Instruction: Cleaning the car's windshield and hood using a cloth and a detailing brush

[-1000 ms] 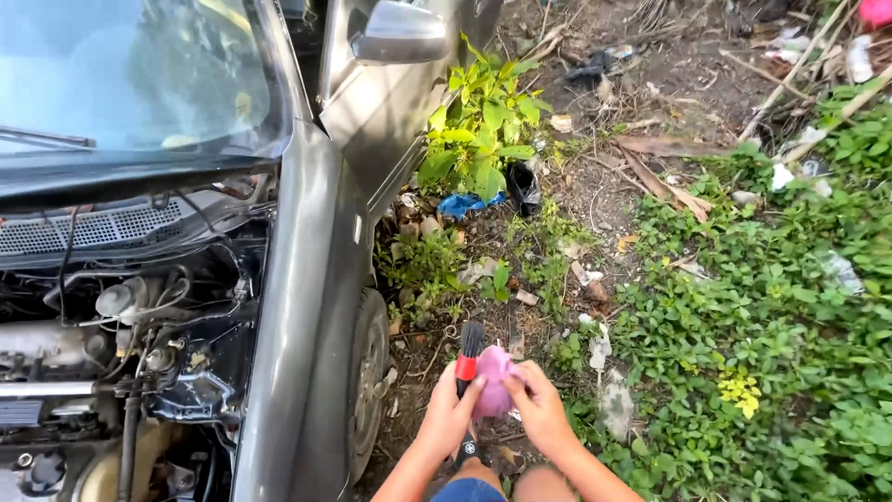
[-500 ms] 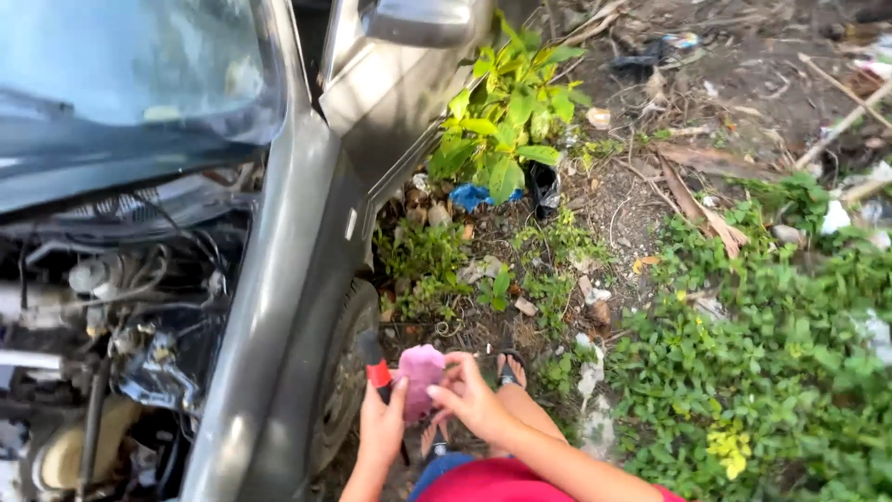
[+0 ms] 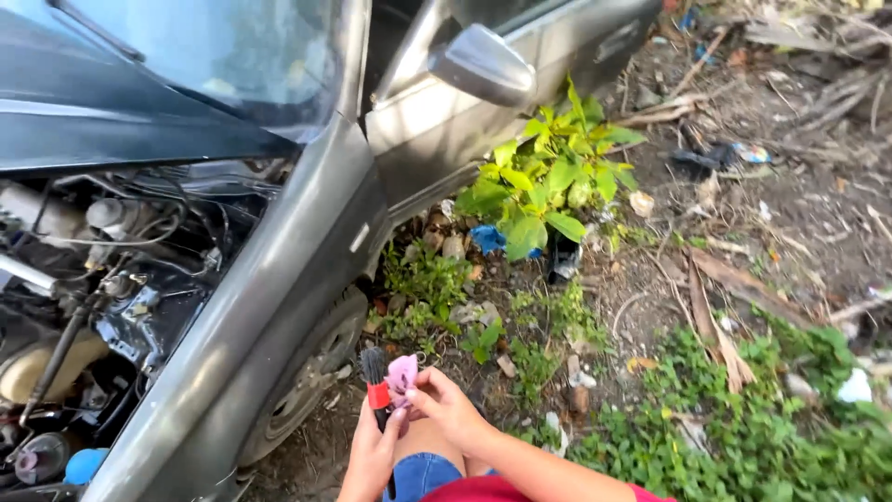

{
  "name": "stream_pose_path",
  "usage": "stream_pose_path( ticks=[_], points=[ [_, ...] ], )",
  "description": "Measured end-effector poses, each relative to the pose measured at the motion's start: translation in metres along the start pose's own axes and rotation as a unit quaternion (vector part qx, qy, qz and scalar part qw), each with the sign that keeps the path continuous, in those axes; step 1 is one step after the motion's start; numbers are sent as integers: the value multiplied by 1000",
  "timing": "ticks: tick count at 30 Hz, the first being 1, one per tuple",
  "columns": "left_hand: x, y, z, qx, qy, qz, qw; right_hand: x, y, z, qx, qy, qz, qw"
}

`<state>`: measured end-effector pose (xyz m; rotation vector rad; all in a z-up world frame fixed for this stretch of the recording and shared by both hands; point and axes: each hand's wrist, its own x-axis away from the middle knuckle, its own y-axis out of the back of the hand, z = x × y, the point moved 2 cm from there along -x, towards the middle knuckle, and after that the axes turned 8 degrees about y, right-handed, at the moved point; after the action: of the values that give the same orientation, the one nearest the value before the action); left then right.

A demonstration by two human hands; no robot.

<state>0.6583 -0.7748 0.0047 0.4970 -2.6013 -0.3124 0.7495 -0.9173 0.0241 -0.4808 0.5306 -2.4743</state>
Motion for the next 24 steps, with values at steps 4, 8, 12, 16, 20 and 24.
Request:
stream_pose_path(
  ticks=[4, 8, 12, 16, 20, 24],
  points=[
    [2, 4, -61, 9, 71, 3, 997, -11, 3, 32, 20, -3, 14, 1000],
    [-18, 2, -71, 101, 40, -31, 994, -34, 15, 45, 49, 24, 66, 996],
    [-54, 5, -70, 138, -18, -60, 988, -65, 16, 82, 169, 65, 44, 982],
    [-97, 27, -107, 100, -82, -94, 987, -114, 46, 76, 214, 97, -41, 971],
    [-130, 47, -130, 114, -163, -99, 975, -154, 59, 89, 219, 111, -129, 961],
    [-170, 74, -137, 54, -105, -148, 982, -194, 64, 93, 143, 94, -127, 977]
  ],
)
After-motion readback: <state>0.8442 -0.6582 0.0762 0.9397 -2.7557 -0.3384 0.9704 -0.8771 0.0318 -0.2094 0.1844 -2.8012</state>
